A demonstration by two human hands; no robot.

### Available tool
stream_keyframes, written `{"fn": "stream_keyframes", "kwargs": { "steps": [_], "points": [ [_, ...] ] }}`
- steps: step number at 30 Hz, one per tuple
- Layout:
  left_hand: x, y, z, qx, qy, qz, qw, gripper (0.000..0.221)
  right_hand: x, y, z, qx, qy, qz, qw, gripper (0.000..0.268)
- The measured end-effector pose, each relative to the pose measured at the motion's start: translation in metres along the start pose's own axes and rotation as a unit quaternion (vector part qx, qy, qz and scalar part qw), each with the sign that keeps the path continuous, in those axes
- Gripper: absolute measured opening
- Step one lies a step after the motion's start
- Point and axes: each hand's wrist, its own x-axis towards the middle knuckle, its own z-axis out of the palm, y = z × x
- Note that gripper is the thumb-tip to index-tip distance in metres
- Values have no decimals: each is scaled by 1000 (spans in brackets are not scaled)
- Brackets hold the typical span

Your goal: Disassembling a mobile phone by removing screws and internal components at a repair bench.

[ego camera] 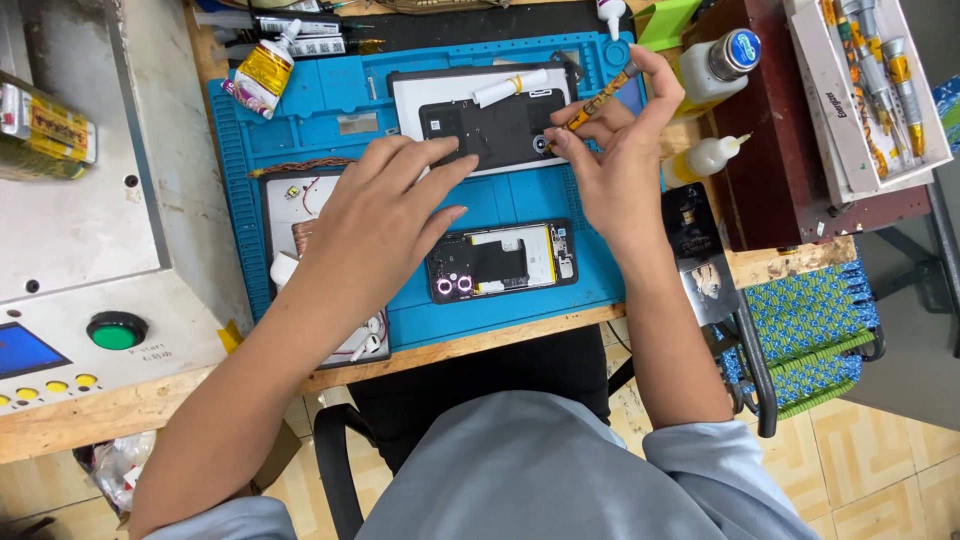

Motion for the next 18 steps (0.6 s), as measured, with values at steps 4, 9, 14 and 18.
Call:
{"fn": "stream_keyframes", "kwargs": {
  "steps": [4,9,14,18],
  "points": [
    [-6,-8,24,55,-31,1,998,51,-1,-2,-1,18,1,4,1000,79],
    [-9,-10,31,25,-88,-11,996,52,-3,-3,-2,44,-15,29,999,79],
    [-10,-10,33,42,-47,4,998,48,-2,-6,-3,121,1,55,991,78],
    [-4,-1,13,-75,3,4,997,45,-3,-34,-2,288,64,175,939,87]
  ]
}}
